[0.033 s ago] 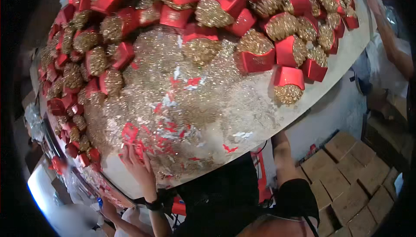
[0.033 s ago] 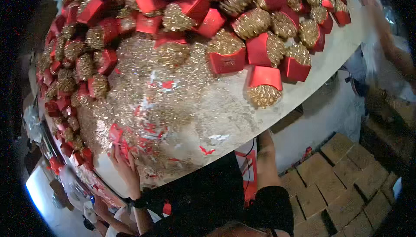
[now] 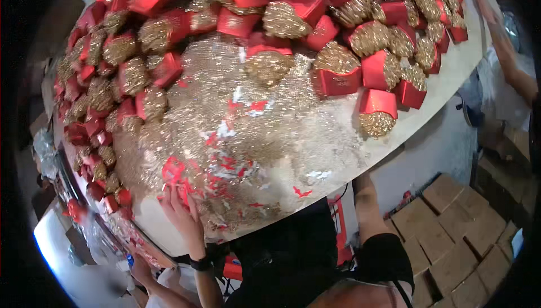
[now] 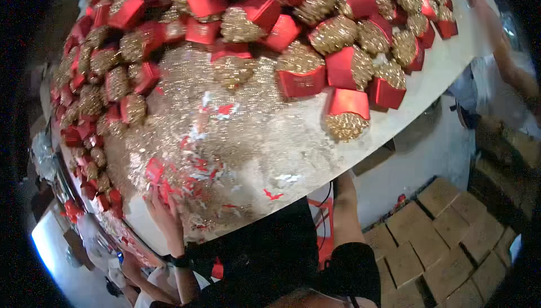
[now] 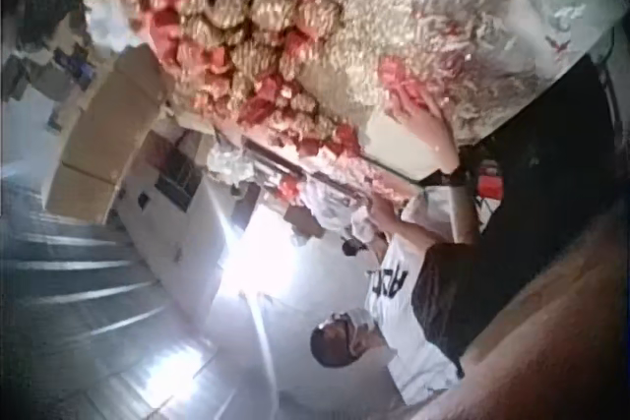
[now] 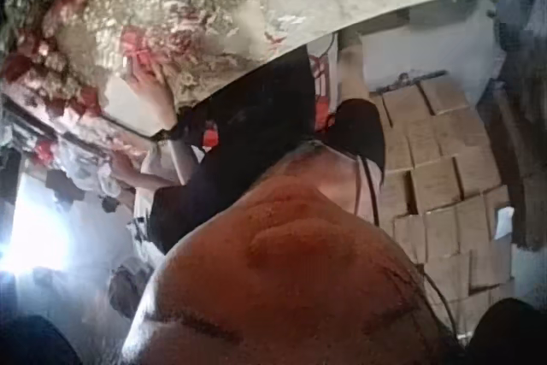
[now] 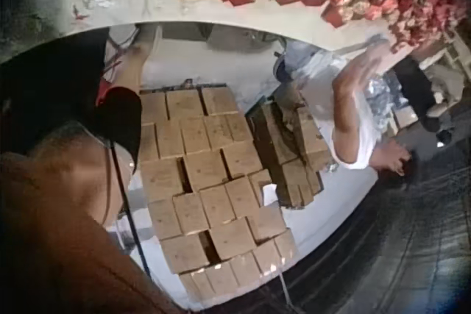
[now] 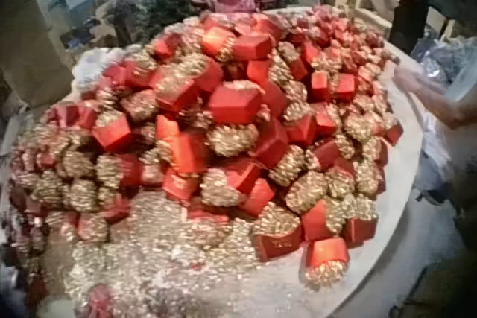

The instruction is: Assembling or preparing large quantities of red and gold decorative items on a workbench.

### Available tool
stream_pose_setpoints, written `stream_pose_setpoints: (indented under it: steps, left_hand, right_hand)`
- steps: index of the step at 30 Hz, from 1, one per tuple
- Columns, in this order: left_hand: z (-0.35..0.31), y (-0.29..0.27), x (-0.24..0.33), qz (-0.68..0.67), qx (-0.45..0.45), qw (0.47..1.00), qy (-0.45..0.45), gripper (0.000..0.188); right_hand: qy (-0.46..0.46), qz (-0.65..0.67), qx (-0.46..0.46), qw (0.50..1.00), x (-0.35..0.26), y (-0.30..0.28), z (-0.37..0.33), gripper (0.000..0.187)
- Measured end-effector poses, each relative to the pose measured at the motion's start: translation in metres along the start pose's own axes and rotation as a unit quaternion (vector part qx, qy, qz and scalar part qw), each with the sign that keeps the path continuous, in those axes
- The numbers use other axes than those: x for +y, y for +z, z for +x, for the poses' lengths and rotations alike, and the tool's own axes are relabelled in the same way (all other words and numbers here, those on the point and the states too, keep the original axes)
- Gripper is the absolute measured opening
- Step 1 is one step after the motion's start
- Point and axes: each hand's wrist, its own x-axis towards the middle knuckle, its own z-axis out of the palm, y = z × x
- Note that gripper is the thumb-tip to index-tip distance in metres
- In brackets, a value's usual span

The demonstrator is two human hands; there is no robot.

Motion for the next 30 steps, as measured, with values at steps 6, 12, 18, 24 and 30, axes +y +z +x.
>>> stream_pose_setpoints:
  steps: [6, 12, 18, 24, 30]
  left_hand:
    - [0.02, -0.007, -0.007, -0.094, 0.002, 0.995, -0.025, 0.029]
    - [-0.011, -0.067, -0.003, -0.242, 0.089, 0.954, -0.151, 0.019]
    - [0.01, -0.149, 0.037, -0.319, -0.016, 0.947, -0.042, 0.01]
    - [0.016, -0.184, 0.051, -0.401, -0.037, 0.903, 0.147, 0.018]
    - [0.018, -0.182, 0.058, -0.426, 0.027, 0.885, 0.188, 0.033]
  right_hand:
    - [-0.105, 0.073, -0.045, 0.991, 0.005, 0.002, 0.017, 0.032]
    - [-0.121, -0.294, -0.208, 0.925, -0.074, -0.17, -0.077, 0.022]
    - [-0.505, 0.045, -0.15, 0.849, -0.304, -0.333, -0.226, 0.032]
    - [-0.672, 0.121, -0.121, 0.721, -0.418, -0.349, -0.231, 0.061]
    - [-0.513, 0.26, -0.355, 0.737, -0.423, -0.321, -0.202, 0.032]
